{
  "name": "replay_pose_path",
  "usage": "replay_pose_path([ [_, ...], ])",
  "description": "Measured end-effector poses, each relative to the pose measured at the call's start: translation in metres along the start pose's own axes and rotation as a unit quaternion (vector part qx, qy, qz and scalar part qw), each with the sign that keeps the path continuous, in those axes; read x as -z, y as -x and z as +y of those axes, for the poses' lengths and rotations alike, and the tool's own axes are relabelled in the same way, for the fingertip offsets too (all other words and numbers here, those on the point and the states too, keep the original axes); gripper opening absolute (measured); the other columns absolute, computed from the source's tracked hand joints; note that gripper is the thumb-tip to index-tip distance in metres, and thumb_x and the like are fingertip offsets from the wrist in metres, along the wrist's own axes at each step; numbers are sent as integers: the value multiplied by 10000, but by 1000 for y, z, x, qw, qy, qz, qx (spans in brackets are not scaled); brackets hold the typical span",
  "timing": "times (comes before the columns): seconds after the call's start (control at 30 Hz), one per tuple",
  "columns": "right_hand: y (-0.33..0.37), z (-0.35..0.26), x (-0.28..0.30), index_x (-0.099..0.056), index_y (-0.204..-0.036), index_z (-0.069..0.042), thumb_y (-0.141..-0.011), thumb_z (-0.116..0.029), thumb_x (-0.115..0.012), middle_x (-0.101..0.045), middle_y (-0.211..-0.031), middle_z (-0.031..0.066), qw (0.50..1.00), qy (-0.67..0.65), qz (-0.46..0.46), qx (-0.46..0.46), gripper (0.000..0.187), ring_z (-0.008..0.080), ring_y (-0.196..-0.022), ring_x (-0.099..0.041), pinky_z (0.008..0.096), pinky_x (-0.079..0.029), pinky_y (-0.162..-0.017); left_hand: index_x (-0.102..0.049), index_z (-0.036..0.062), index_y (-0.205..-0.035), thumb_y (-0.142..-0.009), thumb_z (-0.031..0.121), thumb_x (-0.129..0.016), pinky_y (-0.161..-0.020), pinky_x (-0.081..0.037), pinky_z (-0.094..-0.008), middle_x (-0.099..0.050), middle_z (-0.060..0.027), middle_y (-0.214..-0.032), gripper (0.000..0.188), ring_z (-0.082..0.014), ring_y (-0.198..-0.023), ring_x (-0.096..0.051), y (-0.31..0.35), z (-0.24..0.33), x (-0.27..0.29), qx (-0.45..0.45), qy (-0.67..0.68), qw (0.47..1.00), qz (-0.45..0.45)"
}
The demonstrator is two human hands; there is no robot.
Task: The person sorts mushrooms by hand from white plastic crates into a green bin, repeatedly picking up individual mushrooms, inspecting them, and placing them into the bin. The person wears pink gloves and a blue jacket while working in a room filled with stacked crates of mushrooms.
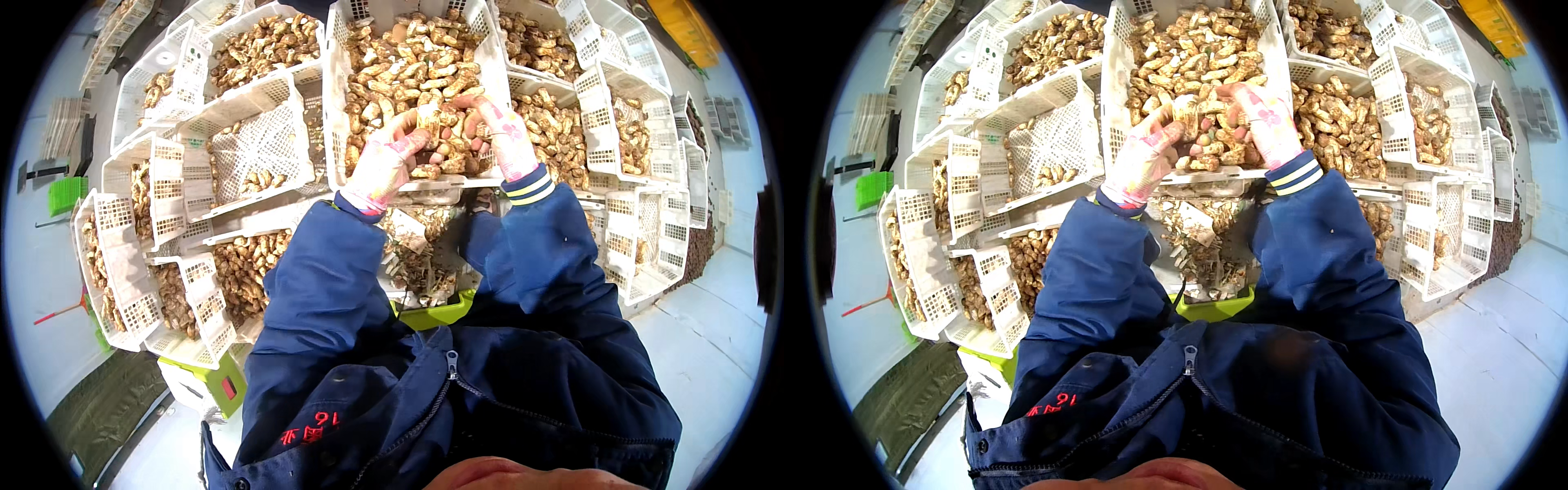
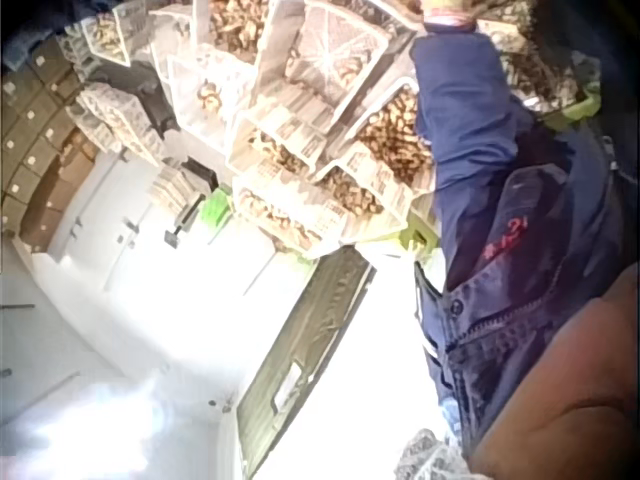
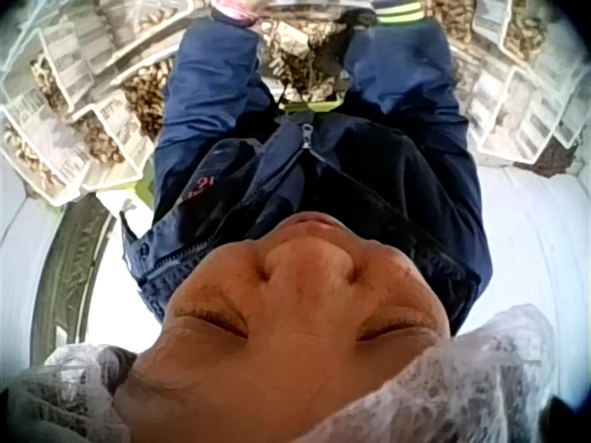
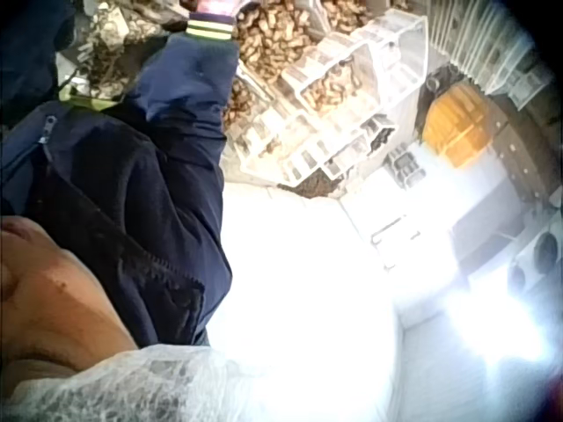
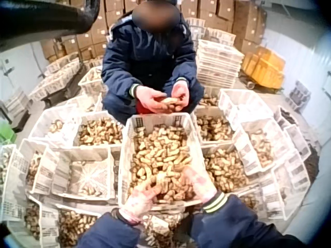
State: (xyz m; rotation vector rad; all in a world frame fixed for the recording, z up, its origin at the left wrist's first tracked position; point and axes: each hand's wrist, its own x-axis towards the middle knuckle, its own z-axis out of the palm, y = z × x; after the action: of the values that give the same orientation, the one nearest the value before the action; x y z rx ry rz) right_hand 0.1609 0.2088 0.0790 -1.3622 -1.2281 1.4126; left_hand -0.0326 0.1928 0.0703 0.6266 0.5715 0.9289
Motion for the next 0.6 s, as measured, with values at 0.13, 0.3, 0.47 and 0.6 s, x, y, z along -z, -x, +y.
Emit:
replay_pose_path([
  [0.13, -2, 27, -8, -634, -986, -97, -873, -266, -561, -556, -735, 1, 994, 60, -86, -23, 216, 105, -643, -521, 253, -427, -567, -386, 7, -1241, -870, 228, -579, -803, -448, -322, -553, -150, -1113, 474, -221, -965, -550, 4, -8, 14, -40, 45, 998, -17],
  [0.3, -1, 86, -13, -599, -1065, -55, -884, -141, -444, -611, -950, 139, 770, 412, -327, 362, 254, 252, -924, -586, 335, -471, -752, -449, 18, -1176, -894, 207, -541, -766, -463, -326, -566, -139, -1070, 352, -210, -917, -566, 31, 41, 15, -147, 26, 989, 1],
  [0.47, -3, 77, -37, -593, -902, -63, -823, -147, -489, -574, -919, 108, 758, 407, -364, 355, 156, 307, -852, -557, 384, -460, -725, -517, 74, -1130, -905, 251, -526, -777, -446, -330, -571, -132, -1087, 286, -235, -900, -550, 125, 89, 107, -231, 74, 956, 168],
  [0.6, -10, 99, -32, -598, -925, -62, -811, -200, -526, -575, -901, 116, 756, 426, -365, 338, 193, 317, -831, -557, 395, -460, -723, -507, 45, -1093, -906, 220, -488, -706, -469, -325, -563, -155, -1054, 257, -251, -877, -550, 199, 68, 164, -227, 114, 890, 378],
])
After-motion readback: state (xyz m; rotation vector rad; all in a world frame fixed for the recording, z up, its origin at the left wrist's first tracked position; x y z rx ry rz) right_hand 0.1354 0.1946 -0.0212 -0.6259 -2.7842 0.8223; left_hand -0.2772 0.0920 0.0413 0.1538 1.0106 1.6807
